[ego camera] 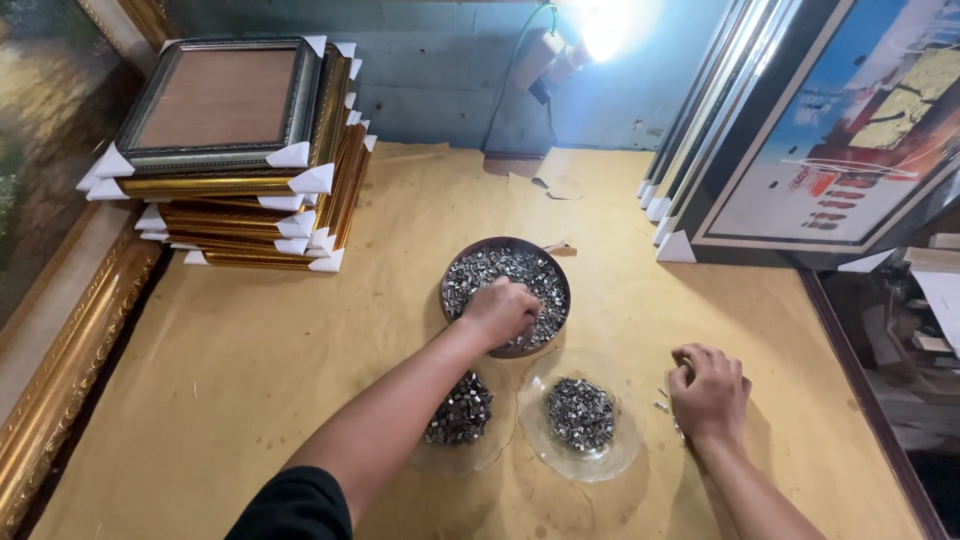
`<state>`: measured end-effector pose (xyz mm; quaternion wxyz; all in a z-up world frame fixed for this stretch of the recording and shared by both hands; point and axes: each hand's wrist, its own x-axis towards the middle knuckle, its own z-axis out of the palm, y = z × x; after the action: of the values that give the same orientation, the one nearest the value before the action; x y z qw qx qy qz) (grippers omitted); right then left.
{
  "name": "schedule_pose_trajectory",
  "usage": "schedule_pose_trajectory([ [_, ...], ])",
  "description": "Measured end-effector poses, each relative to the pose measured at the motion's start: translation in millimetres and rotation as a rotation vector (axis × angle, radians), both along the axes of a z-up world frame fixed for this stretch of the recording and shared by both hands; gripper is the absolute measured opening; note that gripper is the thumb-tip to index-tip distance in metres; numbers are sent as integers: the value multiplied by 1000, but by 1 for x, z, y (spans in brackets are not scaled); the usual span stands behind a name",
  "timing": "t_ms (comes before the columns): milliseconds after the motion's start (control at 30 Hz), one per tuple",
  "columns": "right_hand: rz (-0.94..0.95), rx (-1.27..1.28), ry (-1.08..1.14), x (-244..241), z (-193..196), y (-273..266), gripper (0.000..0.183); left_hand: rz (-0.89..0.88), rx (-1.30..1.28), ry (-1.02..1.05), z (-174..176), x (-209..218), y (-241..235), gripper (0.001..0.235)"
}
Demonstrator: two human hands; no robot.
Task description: The person sorts small metallic pieces from a central bowl into two smaller bowls on a table. They repeatedly pick up handfuls of pieces and transfer them between the bowls, occasionally dropping a few on the table.
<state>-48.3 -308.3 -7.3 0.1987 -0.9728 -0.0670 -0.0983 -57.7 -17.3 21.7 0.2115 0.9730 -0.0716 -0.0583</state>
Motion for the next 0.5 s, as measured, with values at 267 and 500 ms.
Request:
schedule_pose_trajectory([
  [267, 3, -14, -44, 2, -9, -4, 25, 338, -339, -20, 29, -31, 17, 7],
  [500, -8, -12, -25, 1, -8, -3, 25, 507, -686, -13, 50, -72, 28, 12],
])
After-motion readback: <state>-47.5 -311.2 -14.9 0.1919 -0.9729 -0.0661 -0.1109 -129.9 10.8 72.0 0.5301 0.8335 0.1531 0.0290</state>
